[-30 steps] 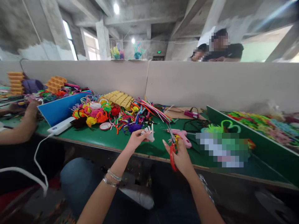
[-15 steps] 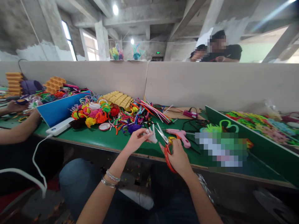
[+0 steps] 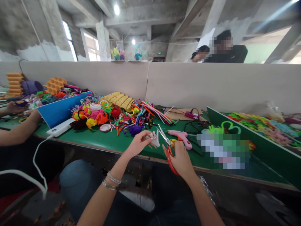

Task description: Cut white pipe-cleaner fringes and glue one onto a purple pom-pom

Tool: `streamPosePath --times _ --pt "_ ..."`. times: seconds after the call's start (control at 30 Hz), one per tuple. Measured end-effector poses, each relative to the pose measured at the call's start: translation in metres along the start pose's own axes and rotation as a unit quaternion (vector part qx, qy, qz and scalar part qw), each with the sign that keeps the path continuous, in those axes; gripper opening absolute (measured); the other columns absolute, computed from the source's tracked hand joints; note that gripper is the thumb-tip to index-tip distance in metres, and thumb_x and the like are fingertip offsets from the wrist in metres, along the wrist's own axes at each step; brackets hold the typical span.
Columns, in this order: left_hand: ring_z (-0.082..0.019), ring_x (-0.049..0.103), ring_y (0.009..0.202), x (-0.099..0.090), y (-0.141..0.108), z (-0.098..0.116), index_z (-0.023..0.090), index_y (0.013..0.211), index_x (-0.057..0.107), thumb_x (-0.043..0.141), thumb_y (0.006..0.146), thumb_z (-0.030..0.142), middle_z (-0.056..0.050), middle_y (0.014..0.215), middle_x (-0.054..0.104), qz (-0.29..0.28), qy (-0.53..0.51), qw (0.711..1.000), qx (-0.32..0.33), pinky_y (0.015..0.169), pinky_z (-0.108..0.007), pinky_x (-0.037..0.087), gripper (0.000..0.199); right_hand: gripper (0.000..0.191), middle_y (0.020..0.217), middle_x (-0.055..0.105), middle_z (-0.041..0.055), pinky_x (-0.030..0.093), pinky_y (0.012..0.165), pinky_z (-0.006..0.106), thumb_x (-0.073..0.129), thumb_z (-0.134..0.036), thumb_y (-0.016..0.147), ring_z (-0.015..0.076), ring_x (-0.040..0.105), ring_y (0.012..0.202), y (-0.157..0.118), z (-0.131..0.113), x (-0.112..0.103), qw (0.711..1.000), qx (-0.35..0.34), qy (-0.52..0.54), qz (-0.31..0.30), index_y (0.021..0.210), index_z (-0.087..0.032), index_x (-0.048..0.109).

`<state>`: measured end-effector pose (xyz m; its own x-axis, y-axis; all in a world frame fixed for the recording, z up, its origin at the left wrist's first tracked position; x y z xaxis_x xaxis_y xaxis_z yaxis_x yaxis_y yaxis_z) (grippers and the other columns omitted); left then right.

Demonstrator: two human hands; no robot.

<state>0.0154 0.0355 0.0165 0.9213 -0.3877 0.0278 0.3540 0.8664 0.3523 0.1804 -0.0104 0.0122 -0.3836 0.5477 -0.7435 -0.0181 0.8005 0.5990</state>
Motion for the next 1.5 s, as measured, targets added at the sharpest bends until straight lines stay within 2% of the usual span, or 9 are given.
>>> streamPosePath --times 0.27,0.53,0.97,1.2,1.5 --pt "-0.011 0.06 0.063 -0.006 0.0 0.002 0.015 0.09 0.049 0.058 0.069 0.032 -0.002 0.082 0.057 0.007 0.002 1.0 0.004 0.055 -0.023 0.049 0.028 0.024 0.079 0.041 0.0042 0.041 0.067 0.033 0.043 -0.042 0.075 0.0183 0.046 0.075 -0.002 0.001 0.001 0.998 0.014 0.064 0.01 0.08 -0.019 0.04" --pt "-0.012 0.06 0.065 -0.004 0.0 0.002 0.016 0.092 0.046 0.057 0.07 0.032 -0.002 0.085 0.055 -0.001 0.005 1.0 -0.006 0.056 -0.024 0.05 0.029 0.022 0.083 0.04 0.0043 0.042 0.07 0.033 0.044 -0.039 0.076 0.0178 0.046 0.077 -0.001 0.002 0.004 0.995 0.018 0.096 -0.004 0.083 -0.019 0.04" --pt "-0.012 0.061 0.065 0.003 -0.002 0.0 0.017 0.092 0.044 0.056 0.072 0.03 -0.002 0.085 0.053 -0.023 -0.02 1.0 -0.002 0.059 -0.026 0.051 0.027 0.02 0.082 0.042 0.0041 0.041 0.065 0.031 0.043 -0.039 0.076 0.018 0.047 0.075 -0.005 -0.003 0.003 0.999 0.027 0.034 -0.024 0.081 -0.02 0.039" --pt "-0.011 0.061 0.062 0.007 -0.002 0.003 0.018 0.09 0.043 0.058 0.07 0.031 0.0 0.082 0.055 -0.031 -0.067 0.997 -0.012 0.061 -0.026 0.051 0.028 0.018 0.081 0.043 0.0033 0.04 0.062 0.029 0.041 -0.038 0.076 0.0177 0.048 0.074 -0.006 -0.006 -0.001 0.999 0.023 0.035 -0.027 0.08 -0.021 0.039" --pt "-0.011 0.06 0.066 0.008 -0.002 0.002 0.017 0.091 0.044 0.059 0.069 0.032 0.0 0.08 0.054 -0.035 -0.073 0.997 -0.01 0.063 -0.026 0.052 0.03 0.016 0.08 0.044 0.0018 0.039 0.056 0.026 0.04 -0.037 0.076 0.0162 0.05 0.07 -0.007 -0.007 0.0 0.998 0.031 0.027 -0.044 0.08 -0.021 0.039"
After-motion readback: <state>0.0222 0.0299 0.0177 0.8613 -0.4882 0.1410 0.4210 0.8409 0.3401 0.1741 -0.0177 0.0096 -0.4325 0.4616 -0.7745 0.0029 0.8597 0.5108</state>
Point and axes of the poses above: each hand's wrist, its own y-axis towards the middle knuckle, its own x-axis out of the palm, z = x × y, the point moved 5 cm from there along y, towards the middle knuckle
